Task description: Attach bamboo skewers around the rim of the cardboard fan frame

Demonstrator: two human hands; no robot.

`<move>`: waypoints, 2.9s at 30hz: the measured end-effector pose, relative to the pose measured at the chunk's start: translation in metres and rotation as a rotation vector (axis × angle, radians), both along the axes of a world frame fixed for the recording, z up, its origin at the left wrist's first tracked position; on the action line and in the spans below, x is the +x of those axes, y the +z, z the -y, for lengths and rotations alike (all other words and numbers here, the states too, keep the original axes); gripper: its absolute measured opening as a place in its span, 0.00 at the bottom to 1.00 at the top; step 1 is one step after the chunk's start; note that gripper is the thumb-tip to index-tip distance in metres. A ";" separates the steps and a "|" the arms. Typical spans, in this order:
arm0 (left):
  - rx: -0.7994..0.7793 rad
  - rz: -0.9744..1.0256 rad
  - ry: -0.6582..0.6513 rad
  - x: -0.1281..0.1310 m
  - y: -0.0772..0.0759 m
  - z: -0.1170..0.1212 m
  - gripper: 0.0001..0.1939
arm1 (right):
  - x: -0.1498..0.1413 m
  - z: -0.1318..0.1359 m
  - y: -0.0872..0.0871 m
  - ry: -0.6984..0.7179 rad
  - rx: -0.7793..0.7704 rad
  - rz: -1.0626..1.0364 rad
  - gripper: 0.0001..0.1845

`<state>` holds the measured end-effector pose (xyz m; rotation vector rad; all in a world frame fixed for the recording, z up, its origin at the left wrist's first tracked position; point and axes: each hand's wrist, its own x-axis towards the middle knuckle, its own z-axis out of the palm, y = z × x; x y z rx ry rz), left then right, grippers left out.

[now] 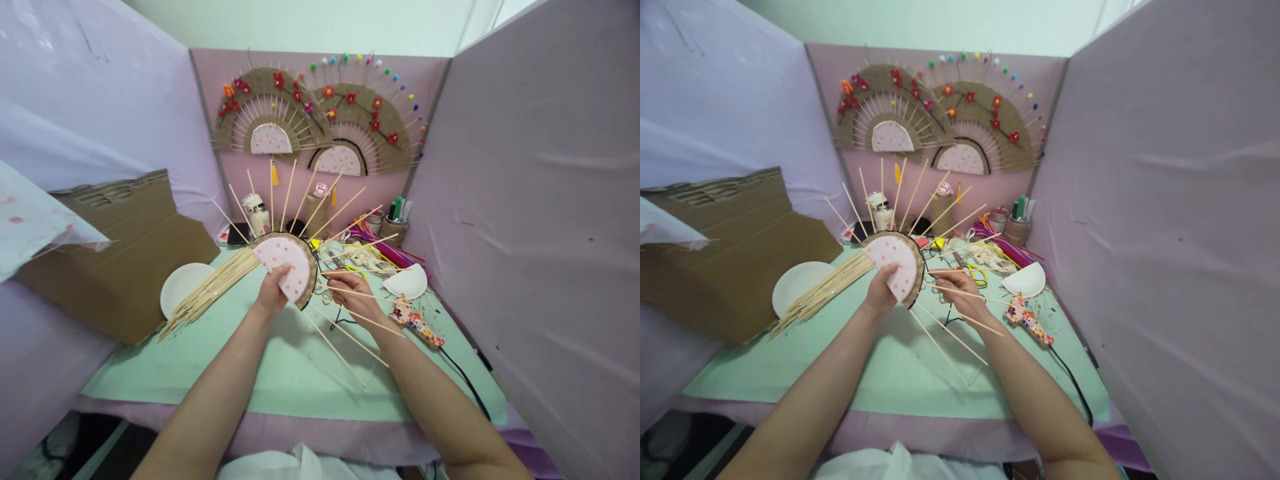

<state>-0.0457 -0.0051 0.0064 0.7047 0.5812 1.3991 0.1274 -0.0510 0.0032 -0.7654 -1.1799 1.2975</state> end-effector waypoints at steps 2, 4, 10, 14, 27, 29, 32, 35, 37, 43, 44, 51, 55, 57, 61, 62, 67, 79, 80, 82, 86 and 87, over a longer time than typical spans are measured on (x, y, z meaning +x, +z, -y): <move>-0.005 0.010 -0.009 0.001 0.000 0.001 0.13 | 0.001 -0.001 -0.002 -0.017 -0.005 0.043 0.14; -0.005 0.023 -0.015 0.002 0.001 0.002 0.13 | 0.001 -0.002 -0.004 -0.033 -0.005 0.093 0.14; -0.033 0.042 -0.027 0.004 0.005 0.004 0.10 | 0.004 -0.001 -0.004 -0.019 0.024 0.196 0.17; -0.056 0.013 -0.036 0.001 0.005 0.000 0.09 | 0.013 0.000 0.001 0.026 0.037 0.275 0.17; -0.058 -0.093 -0.051 -0.015 0.006 -0.007 0.11 | 0.076 0.015 0.034 0.362 0.016 0.673 0.25; -0.060 -0.096 -0.038 -0.017 0.008 -0.008 0.11 | 0.083 0.015 0.037 0.352 0.011 0.722 0.24; -0.074 -0.114 -0.023 -0.020 0.009 -0.009 0.13 | 0.092 0.014 0.037 0.295 0.023 0.782 0.22; -0.086 -0.145 -0.024 -0.021 0.008 -0.010 0.14 | 0.100 0.012 0.034 0.211 0.071 0.802 0.21; -0.089 -0.164 -0.021 -0.021 0.008 -0.011 0.13 | 0.104 0.013 0.032 0.179 0.089 0.822 0.21; -0.086 -0.131 0.082 -0.019 0.011 -0.010 0.11 | 0.102 0.017 0.039 0.019 0.240 0.889 0.18; -0.083 -0.121 0.099 -0.019 0.011 -0.010 0.10 | 0.101 0.017 0.040 -0.016 0.252 0.876 0.18; -0.052 -0.048 0.156 -0.022 0.007 -0.017 0.10 | 0.096 0.018 0.040 -0.253 0.150 0.694 0.19; -0.049 0.016 0.198 -0.024 0.006 -0.020 0.11 | 0.098 0.019 0.039 -0.278 0.136 0.658 0.17; -0.045 0.043 0.203 -0.024 0.006 -0.020 0.11 | 0.100 0.017 0.036 -0.241 0.116 0.647 0.17; -0.015 0.079 0.198 -0.023 0.009 -0.018 0.10 | 0.103 0.012 0.029 -0.185 0.060 0.619 0.20; -0.011 0.084 0.200 -0.023 0.009 -0.018 0.10 | 0.103 0.011 0.029 -0.177 0.052 0.618 0.21; -0.016 0.101 0.205 -0.021 0.009 -0.017 0.11 | 0.095 0.012 0.035 -0.088 0.078 0.727 0.18; -0.013 0.123 0.211 -0.022 0.006 -0.020 0.12 | 0.087 0.014 0.036 -0.023 0.042 0.806 0.17; -0.014 0.124 0.212 -0.022 0.006 -0.020 0.12 | 0.087 0.014 0.036 -0.021 0.043 0.805 0.17; -0.022 0.126 0.217 -0.022 0.005 -0.021 0.13 | 0.086 0.014 0.037 -0.032 0.046 0.812 0.17; -0.028 0.133 0.217 -0.022 0.005 -0.021 0.14 | 0.086 0.014 0.037 -0.108 0.055 0.810 0.17; -0.026 0.135 0.218 -0.022 0.006 -0.021 0.14 | 0.086 0.014 0.037 -0.127 0.057 0.804 0.17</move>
